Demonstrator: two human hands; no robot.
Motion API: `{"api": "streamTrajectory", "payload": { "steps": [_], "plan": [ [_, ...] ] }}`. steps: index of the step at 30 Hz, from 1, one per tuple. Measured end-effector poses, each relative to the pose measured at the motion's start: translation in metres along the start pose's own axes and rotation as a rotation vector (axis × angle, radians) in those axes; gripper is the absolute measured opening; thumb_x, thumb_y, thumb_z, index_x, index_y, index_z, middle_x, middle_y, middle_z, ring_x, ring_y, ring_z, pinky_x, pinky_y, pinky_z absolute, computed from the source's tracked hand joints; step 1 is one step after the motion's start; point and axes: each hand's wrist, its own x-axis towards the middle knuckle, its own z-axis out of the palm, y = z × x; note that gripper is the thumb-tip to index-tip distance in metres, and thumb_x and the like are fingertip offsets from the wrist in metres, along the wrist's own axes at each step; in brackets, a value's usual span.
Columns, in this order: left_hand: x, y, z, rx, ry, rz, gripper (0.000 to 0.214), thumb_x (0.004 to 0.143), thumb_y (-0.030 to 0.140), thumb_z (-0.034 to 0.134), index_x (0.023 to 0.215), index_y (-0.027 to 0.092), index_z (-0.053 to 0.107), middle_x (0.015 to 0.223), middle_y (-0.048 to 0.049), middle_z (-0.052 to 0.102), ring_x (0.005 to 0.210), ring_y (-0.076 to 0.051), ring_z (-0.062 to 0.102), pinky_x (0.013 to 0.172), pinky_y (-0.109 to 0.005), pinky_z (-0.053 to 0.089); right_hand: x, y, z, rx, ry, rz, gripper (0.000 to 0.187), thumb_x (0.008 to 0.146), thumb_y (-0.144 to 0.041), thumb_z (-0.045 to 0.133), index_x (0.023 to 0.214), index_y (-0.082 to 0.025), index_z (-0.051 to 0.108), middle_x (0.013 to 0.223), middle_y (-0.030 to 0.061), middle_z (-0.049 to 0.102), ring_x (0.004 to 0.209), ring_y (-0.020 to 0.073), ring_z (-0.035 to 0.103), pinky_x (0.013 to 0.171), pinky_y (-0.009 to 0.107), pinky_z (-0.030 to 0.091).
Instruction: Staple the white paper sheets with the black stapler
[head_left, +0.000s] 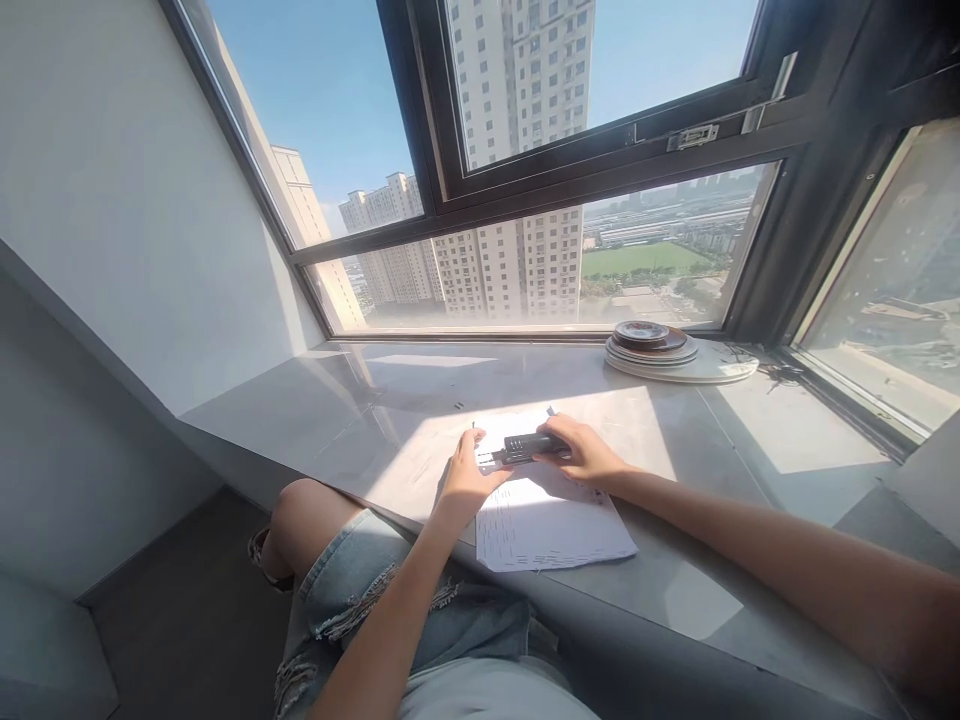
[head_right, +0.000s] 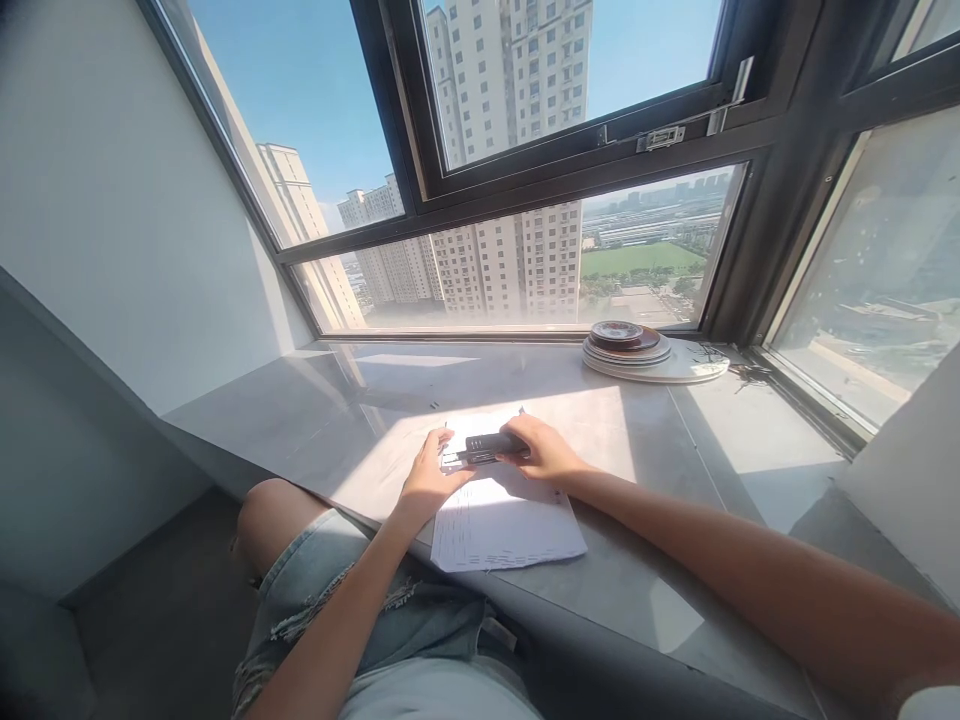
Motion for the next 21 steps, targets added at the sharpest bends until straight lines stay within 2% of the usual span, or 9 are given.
{"api": "streamTrajectory", "payload": {
  "steps": [3,5,9,13,18,21],
  "plan": [
    [0.003,-0.006,0.002,-0.100,0.074,0.005,0.072,0.083,0.027,0.088,0.141,0.023,0.046,0.144,-0.0166,0.063,0.132,-0.028,0.063,0.113,-0.046,0.051,-0.002,-0.003,0.001,-0.164,0.178,-0.176,0.012,0.102,-0.033,0.063,0.102,-0.021,0.065,0.091,0.0099,0.068,0.083,0.0243,0.055,0.074,0.038,0.046],
    [0.005,-0.008,0.002,-0.119,0.077,-0.014,0.071,0.086,0.027,0.086,0.143,0.022,0.043,0.141,-0.0174,0.064,0.119,-0.024,0.069,0.102,-0.040,0.057,-0.003,-0.007,0.000,-0.268,0.242,-0.304,0.009,0.103,-0.025,0.059,0.108,-0.021,0.066,0.096,0.0111,0.072,0.086,0.0247,0.056,0.077,0.040,0.045],
    [0.005,-0.004,0.001,-0.151,0.008,-0.084,0.059,0.090,0.019,0.077,0.139,0.020,0.044,0.119,-0.0102,0.071,0.083,-0.015,0.069,0.077,-0.030,0.057,-0.010,-0.013,-0.003,-0.418,0.163,-0.501,0.031,0.104,-0.012,0.051,0.126,-0.024,0.068,0.109,0.0099,0.076,0.089,0.0233,0.061,0.080,0.041,0.045],
    [0.005,0.001,0.001,-0.147,-0.024,-0.162,0.046,0.095,0.020,0.072,0.135,0.021,0.049,0.098,-0.0022,0.072,0.072,-0.014,0.067,0.068,-0.026,0.054,-0.016,-0.016,-0.005,-0.523,0.130,-0.667,0.038,0.107,-0.009,0.051,0.138,-0.025,0.065,0.118,0.0105,0.077,0.106,0.0240,0.065,0.083,0.040,0.047],
    [0.006,-0.004,0.000,-0.183,-0.039,-0.140,0.036,0.100,0.033,0.069,0.130,0.021,0.053,0.102,-0.0033,0.071,0.066,-0.012,0.064,0.063,-0.026,0.051,-0.016,-0.017,-0.005,-0.607,0.182,-0.691,0.045,0.107,-0.005,0.049,0.145,-0.025,0.061,0.118,0.0094,0.078,0.109,0.0232,0.065,0.082,0.038,0.047],
    [0.005,-0.005,-0.001,-0.189,-0.053,-0.122,0.036,0.101,0.044,0.066,0.126,0.021,0.055,0.097,-0.0029,0.070,0.067,-0.013,0.064,0.065,-0.027,0.051,-0.015,-0.017,-0.005,-0.602,0.189,-0.681,0.046,0.107,-0.005,0.048,0.147,-0.026,0.061,0.118,0.0086,0.077,0.108,0.0229,0.064,0.082,0.038,0.046]
  ]
}}
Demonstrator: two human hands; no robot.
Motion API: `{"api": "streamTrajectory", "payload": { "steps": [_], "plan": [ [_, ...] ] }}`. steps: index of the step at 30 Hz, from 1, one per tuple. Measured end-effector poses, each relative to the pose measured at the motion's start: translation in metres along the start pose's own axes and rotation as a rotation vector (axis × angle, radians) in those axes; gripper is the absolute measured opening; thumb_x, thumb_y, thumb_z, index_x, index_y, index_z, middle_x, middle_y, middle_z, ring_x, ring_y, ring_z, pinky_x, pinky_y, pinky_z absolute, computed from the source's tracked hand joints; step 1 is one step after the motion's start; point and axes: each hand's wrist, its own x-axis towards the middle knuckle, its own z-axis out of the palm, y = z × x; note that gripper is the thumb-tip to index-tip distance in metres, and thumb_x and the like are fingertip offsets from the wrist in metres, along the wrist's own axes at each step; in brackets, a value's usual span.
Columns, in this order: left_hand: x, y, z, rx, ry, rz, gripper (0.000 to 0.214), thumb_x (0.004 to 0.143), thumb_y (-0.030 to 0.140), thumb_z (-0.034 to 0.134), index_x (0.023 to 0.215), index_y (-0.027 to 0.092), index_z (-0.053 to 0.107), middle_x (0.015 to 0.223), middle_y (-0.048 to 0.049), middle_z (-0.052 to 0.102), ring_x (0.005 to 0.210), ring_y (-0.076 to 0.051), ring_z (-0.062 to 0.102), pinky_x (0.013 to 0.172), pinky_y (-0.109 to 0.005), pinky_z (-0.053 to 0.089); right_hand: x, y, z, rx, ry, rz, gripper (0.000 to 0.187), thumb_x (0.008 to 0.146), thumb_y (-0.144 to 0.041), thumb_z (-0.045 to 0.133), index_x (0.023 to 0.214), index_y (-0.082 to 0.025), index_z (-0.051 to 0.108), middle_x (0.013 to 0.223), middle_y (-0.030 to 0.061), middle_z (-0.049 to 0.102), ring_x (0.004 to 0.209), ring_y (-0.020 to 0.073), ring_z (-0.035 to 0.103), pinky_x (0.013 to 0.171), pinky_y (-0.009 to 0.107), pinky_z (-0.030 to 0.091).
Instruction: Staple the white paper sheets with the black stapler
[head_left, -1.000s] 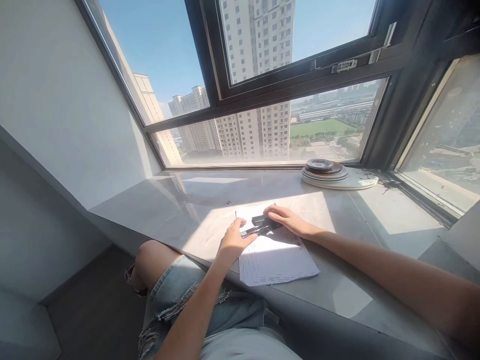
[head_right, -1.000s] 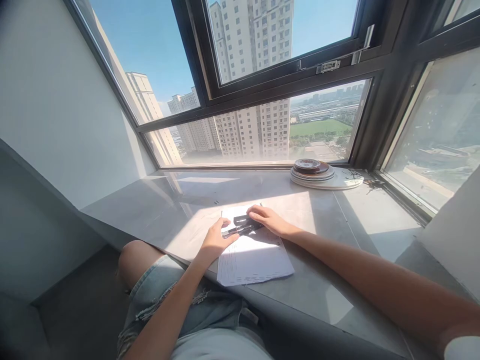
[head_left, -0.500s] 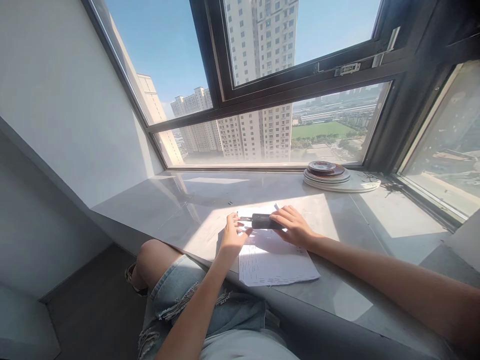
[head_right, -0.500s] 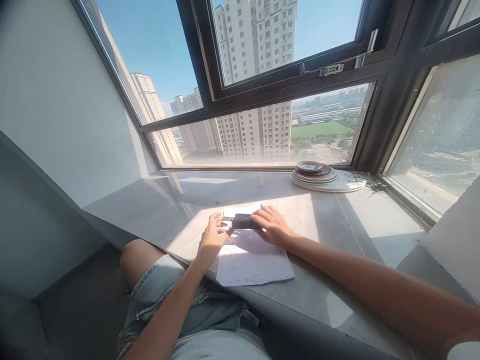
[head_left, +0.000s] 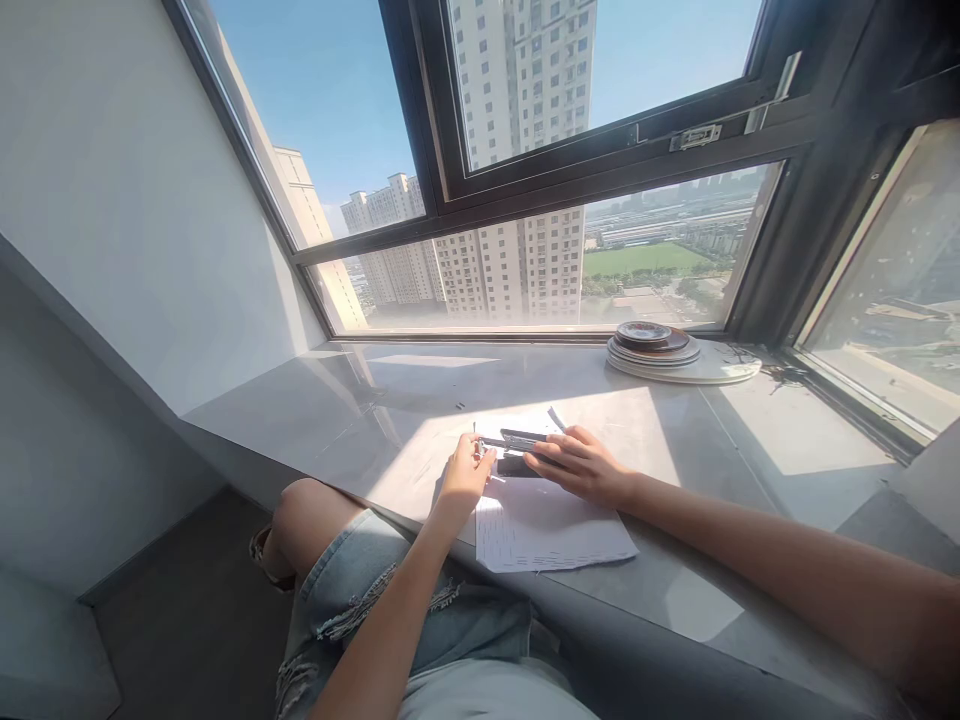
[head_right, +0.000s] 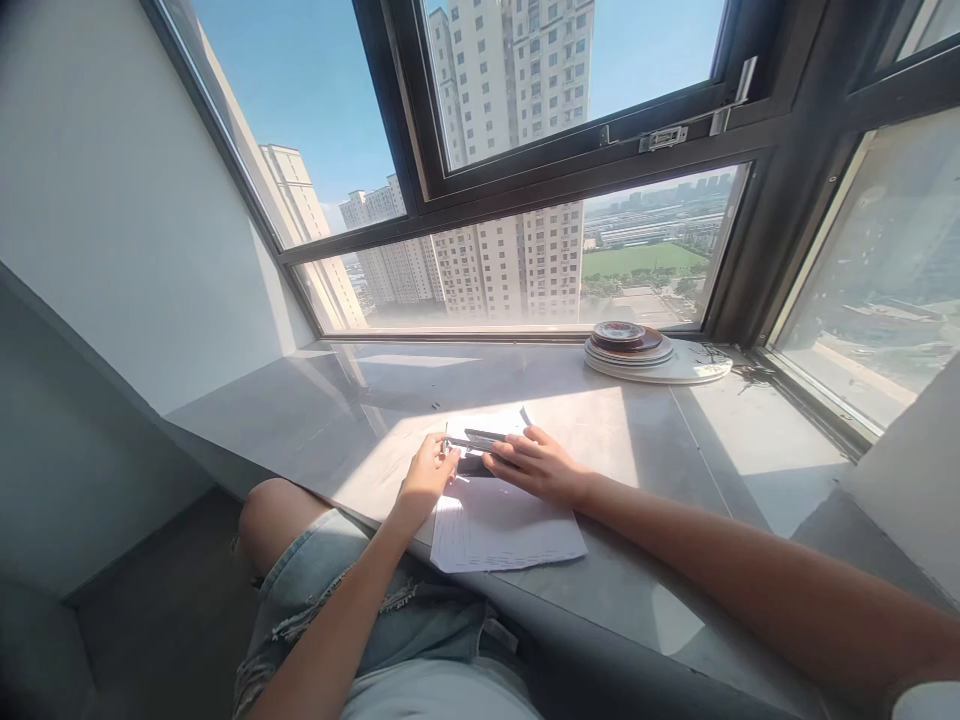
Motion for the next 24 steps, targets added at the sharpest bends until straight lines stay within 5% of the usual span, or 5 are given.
{"api": "streamTrajectory", "payload": {
  "steps": [5,15,24],
  "plan": [
    [-0.003,0.005,-0.001,0.024,-0.002,-0.012,0.031,0.105,0.045,0.055,0.121,0.019,0.058,0.089,-0.0038,0.070,0.064,-0.014,0.061,0.057,-0.026,0.046,-0.001,0.000,0.003,0.065,-0.015,0.032,0.045,0.106,-0.006,0.050,0.145,-0.026,0.062,0.117,0.0088,0.076,0.105,0.0227,0.063,0.081,0.038,0.044],
    [-0.004,0.008,-0.001,-0.039,-0.045,-0.046,0.032,0.103,0.046,0.049,0.112,0.018,0.063,0.085,-0.0049,0.071,0.052,-0.011,0.050,0.049,-0.025,0.035,0.006,0.007,0.017,0.187,0.022,0.500,0.020,0.106,-0.028,0.056,0.119,-0.019,0.068,0.103,0.0132,0.075,0.089,0.0270,0.061,0.082,0.042,0.040],
    [-0.016,0.019,-0.002,0.059,-0.216,0.095,0.039,0.104,0.046,0.051,0.102,0.017,0.078,0.064,0.0004,0.064,0.061,-0.016,0.061,0.062,-0.027,0.043,0.004,0.009,0.024,0.377,-0.283,0.551,0.020,0.103,-0.036,0.062,0.115,-0.020,0.064,0.097,0.0107,0.074,0.082,0.0260,0.062,0.081,0.039,0.044]
  ]
}}
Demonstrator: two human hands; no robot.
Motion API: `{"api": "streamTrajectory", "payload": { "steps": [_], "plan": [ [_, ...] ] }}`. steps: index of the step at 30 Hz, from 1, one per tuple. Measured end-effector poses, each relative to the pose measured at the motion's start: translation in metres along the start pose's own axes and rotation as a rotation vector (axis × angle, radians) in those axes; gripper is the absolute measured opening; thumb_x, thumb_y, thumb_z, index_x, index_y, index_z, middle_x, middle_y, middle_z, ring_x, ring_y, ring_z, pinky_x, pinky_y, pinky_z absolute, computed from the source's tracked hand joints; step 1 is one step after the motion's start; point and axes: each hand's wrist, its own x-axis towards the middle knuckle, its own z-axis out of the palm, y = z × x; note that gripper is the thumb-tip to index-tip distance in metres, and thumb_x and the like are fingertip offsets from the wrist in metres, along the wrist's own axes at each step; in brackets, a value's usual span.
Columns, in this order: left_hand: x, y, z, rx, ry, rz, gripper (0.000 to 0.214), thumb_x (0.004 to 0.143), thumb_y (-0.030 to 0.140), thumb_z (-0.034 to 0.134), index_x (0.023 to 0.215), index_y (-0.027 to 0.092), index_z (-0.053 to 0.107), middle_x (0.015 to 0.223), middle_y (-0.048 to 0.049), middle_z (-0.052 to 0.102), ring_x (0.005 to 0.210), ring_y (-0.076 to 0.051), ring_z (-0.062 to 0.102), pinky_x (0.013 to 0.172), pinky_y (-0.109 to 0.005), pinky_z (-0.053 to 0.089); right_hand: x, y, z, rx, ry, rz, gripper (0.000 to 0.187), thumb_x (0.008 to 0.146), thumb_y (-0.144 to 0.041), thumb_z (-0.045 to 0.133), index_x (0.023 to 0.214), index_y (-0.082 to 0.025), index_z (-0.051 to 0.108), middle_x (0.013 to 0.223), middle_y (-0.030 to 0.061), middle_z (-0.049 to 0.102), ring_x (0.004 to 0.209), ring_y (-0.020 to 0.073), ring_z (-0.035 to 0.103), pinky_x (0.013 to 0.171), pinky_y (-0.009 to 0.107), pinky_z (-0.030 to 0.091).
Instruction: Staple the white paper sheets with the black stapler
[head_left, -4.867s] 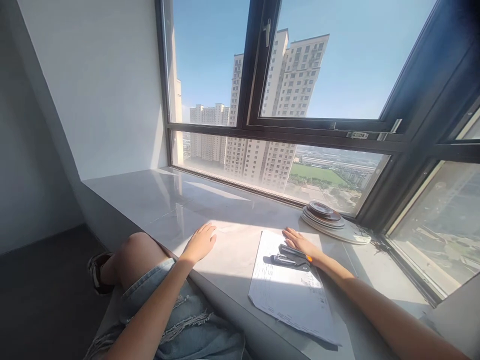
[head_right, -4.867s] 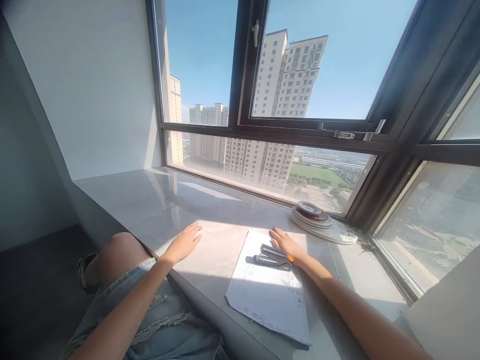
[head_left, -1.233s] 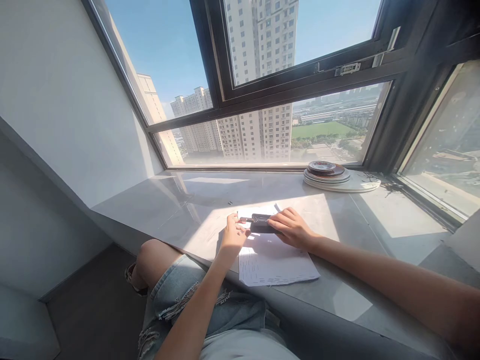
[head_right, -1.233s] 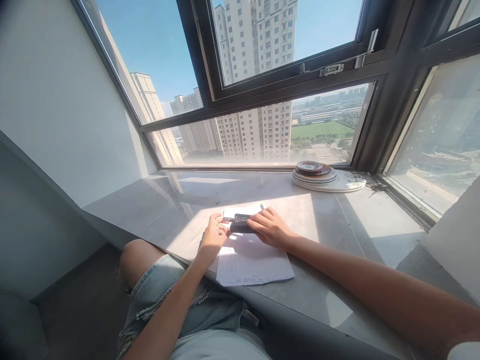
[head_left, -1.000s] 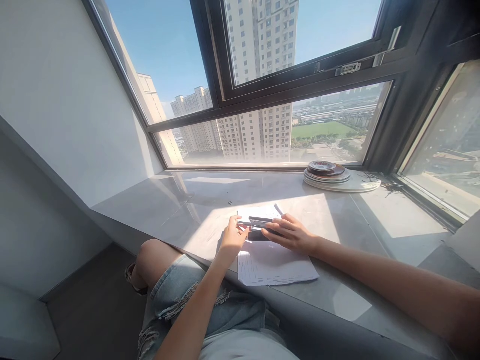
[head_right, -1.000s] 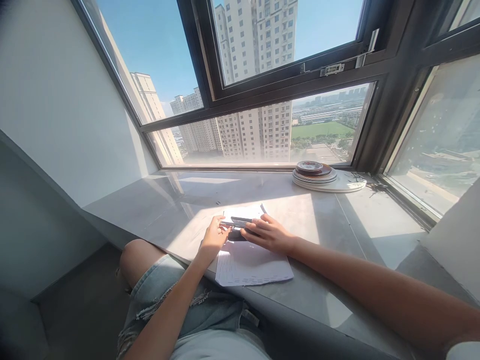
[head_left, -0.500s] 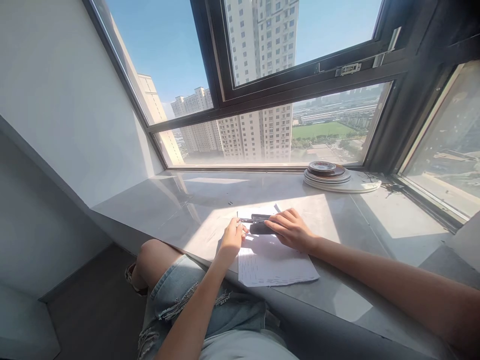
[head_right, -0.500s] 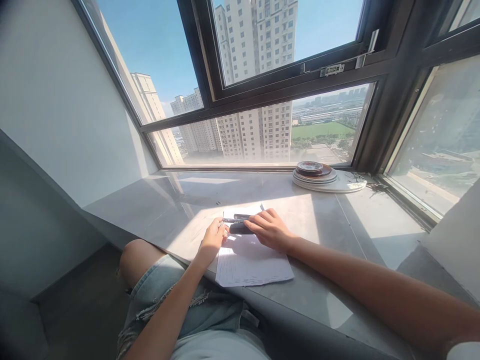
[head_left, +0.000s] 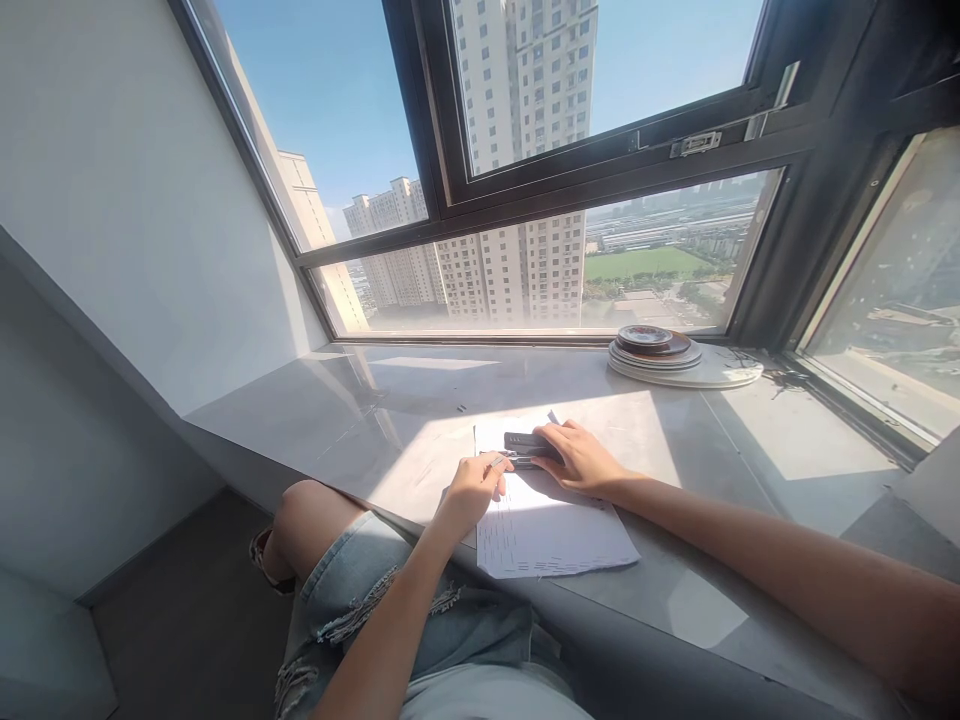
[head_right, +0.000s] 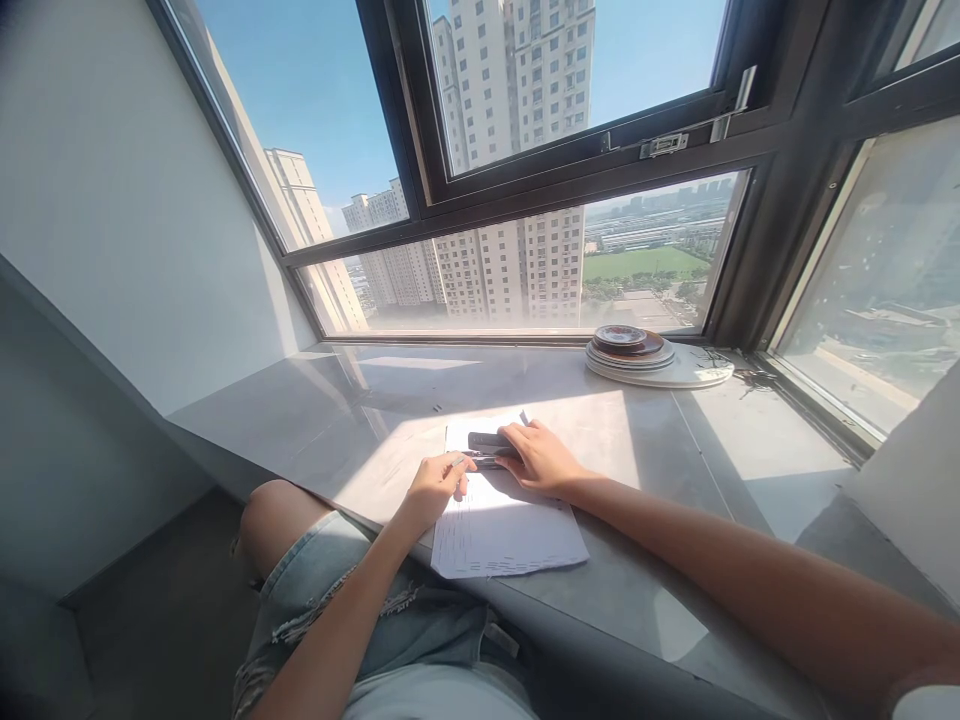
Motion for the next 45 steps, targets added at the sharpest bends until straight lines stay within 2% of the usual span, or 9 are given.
{"api": "streamTrajectory", "payload": {
  "steps": [5,12,16,19,22,29,38,42,45],
  "plan": [
    [-0.001,0.002,0.001,0.067,-0.040,-0.004,0.045,0.103,0.053,0.056,0.081,0.018,0.075,0.061,0.0010,0.061,0.061,-0.016,0.056,0.063,-0.028,0.041,0.002,-0.008,-0.008,0.010,0.077,-0.097,0.029,0.107,-0.039,0.058,0.128,-0.019,0.064,0.111,0.0144,0.075,0.100,0.0291,0.066,0.091,0.045,0.049],
    [-0.004,0.005,-0.001,0.245,-0.155,0.269,0.045,0.105,0.040,0.049,0.066,0.020,0.059,0.067,-0.0008,0.059,0.067,-0.017,0.051,0.067,-0.030,0.036,-0.005,-0.020,-0.019,-0.066,0.111,-0.680,0.048,0.106,-0.022,0.061,0.154,-0.023,0.055,0.127,0.0133,0.076,0.117,0.0260,0.070,0.097,0.045,0.053],
    [-0.007,0.005,0.002,0.368,-0.180,0.358,0.038,0.100,0.033,0.049,0.064,0.021,0.047,0.066,-0.0006,0.053,0.066,-0.017,0.046,0.066,-0.031,0.031,-0.006,-0.028,-0.024,-0.291,0.166,-0.889,0.037,0.103,-0.010,0.063,0.137,-0.023,0.069,0.121,0.0099,0.079,0.105,0.0219,0.071,0.091,0.042,0.056],
    [-0.010,0.005,0.004,0.450,-0.168,0.362,0.030,0.093,0.026,0.052,0.064,0.021,0.044,0.067,-0.0011,0.052,0.065,-0.017,0.043,0.065,-0.032,0.029,-0.003,-0.035,-0.029,-0.331,0.197,-0.951,0.022,0.102,-0.010,0.065,0.117,-0.022,0.077,0.119,0.0093,0.079,0.098,0.0211,0.069,0.088,0.042,0.057],
    [-0.012,0.003,0.004,0.470,-0.163,0.382,0.023,0.090,0.021,0.052,0.067,0.022,0.048,0.070,-0.0016,0.056,0.066,-0.018,0.046,0.065,-0.032,0.031,-0.001,-0.041,-0.032,-0.312,0.217,-0.967,0.021,0.101,-0.010,0.067,0.116,-0.020,0.078,0.120,0.0092,0.078,0.098,0.0206,0.067,0.088,0.042,0.057],
    [-0.013,0.003,0.004,0.525,-0.123,0.417,0.023,0.093,0.018,0.053,0.070,0.021,0.050,0.072,-0.0012,0.057,0.066,-0.017,0.049,0.064,-0.031,0.032,-0.003,-0.038,-0.027,-0.396,0.197,-0.938,0.021,0.103,-0.011,0.064,0.113,-0.024,0.076,0.113,0.0081,0.077,0.090,0.0189,0.064,0.083,0.040,0.057],
    [-0.017,0.000,0.009,0.623,0.049,0.651,0.038,0.107,0.026,0.052,0.069,0.019,0.050,0.064,0.0023,0.050,0.057,-0.012,0.041,0.056,-0.030,0.024,-0.002,-0.026,-0.020,-0.349,0.257,-0.917,0.009,0.099,-0.009,0.069,0.099,-0.018,0.072,0.104,0.0101,0.072,0.091,0.0218,0.061,0.083,0.040,0.052],
    [-0.014,0.001,0.006,0.536,0.201,0.682,0.041,0.108,0.028,0.051,0.069,0.019,0.054,0.061,0.0021,0.052,0.055,-0.011,0.042,0.057,-0.027,0.030,0.002,-0.010,-0.020,-0.124,0.302,-0.571,0.021,0.106,-0.008,0.051,0.103,-0.019,0.069,0.098,0.0086,0.073,0.083,0.0199,0.059,0.079,0.037,0.050],
    [0.004,0.003,-0.011,0.472,0.366,0.482,0.038,0.108,0.027,0.051,0.072,0.020,0.061,0.065,0.0000,0.059,0.060,-0.013,0.051,0.063,-0.026,0.038,0.006,0.024,-0.022,-0.041,0.396,-0.156,0.016,0.106,-0.018,0.056,0.097,-0.020,0.069,0.092,0.0077,0.074,0.081,0.0212,0.062,0.077,0.037,0.051]
  ]
}}
